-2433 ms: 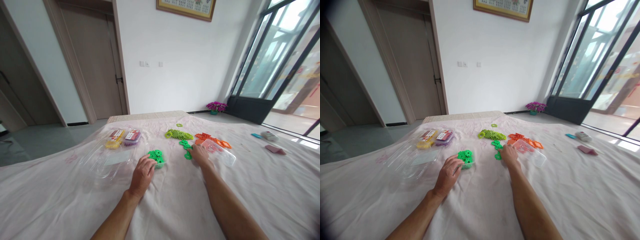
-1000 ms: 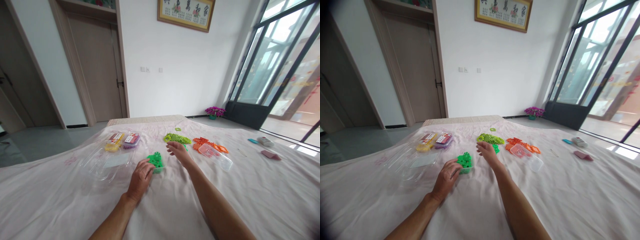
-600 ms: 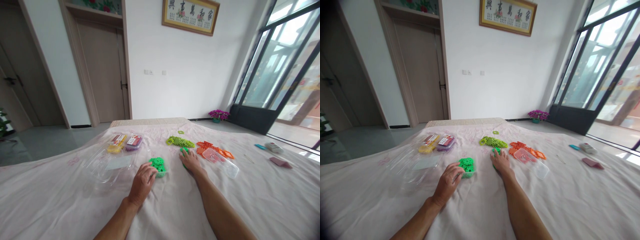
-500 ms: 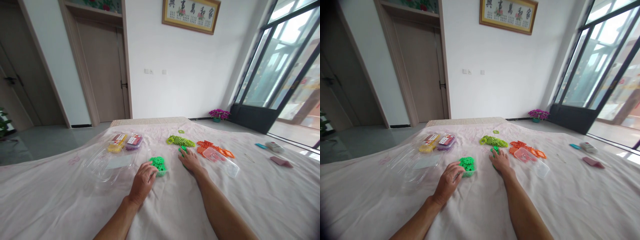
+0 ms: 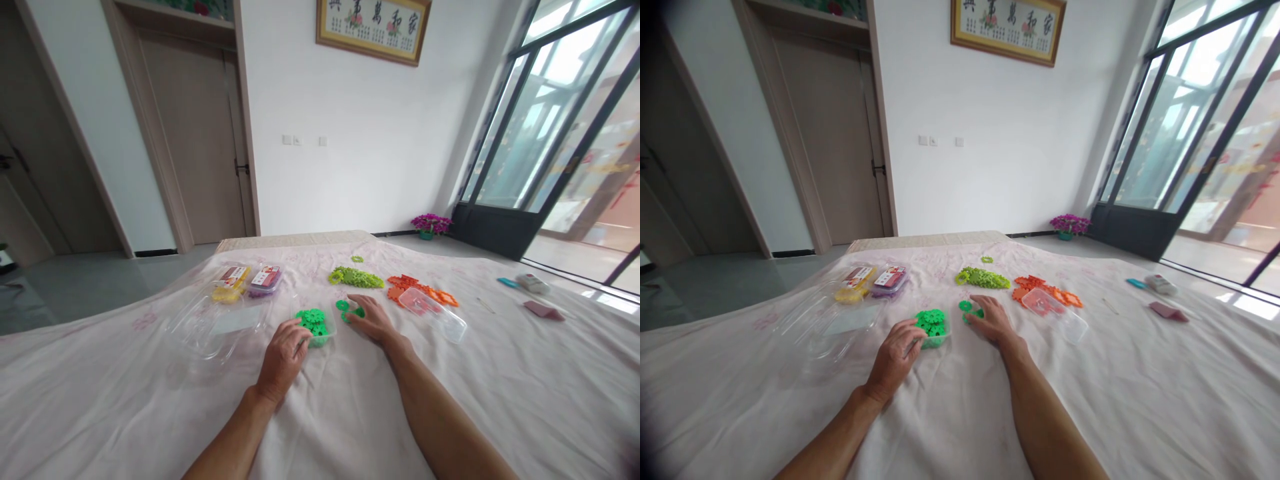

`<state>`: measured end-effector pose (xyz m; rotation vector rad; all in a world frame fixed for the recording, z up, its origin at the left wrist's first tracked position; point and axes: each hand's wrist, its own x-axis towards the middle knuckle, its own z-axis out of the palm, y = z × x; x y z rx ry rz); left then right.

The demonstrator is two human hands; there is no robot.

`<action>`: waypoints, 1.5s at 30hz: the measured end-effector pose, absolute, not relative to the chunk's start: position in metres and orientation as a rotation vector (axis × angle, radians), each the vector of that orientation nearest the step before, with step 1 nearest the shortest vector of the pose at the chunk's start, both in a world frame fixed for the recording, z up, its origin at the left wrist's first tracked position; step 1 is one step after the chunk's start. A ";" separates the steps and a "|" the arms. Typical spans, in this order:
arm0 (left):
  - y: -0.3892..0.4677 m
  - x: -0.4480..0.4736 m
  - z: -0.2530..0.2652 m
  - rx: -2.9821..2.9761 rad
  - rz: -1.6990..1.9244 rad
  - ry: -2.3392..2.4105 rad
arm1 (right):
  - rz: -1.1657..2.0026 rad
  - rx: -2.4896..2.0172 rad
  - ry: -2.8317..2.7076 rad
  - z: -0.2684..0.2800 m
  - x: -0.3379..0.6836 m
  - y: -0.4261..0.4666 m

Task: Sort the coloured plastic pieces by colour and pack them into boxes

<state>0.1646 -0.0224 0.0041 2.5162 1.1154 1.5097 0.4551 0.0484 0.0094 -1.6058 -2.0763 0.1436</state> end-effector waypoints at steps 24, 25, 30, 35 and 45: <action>-0.020 0.166 0.005 2.501 1.488 1.143 | -0.163 -1.780 -2.014 0.019 0.411 0.063; -0.020 0.166 0.005 2.499 1.484 1.143 | -0.123 -1.784 -2.082 0.018 0.409 0.064; -0.020 0.166 0.003 2.487 1.472 1.139 | -0.176 -1.841 -2.220 0.012 0.400 0.066; -0.021 0.166 0.004 2.480 1.478 1.136 | -0.273 -1.911 -2.217 0.014 0.393 0.064; -0.020 0.167 0.004 2.481 1.500 1.138 | -0.138 -1.921 -2.000 0.017 0.408 0.064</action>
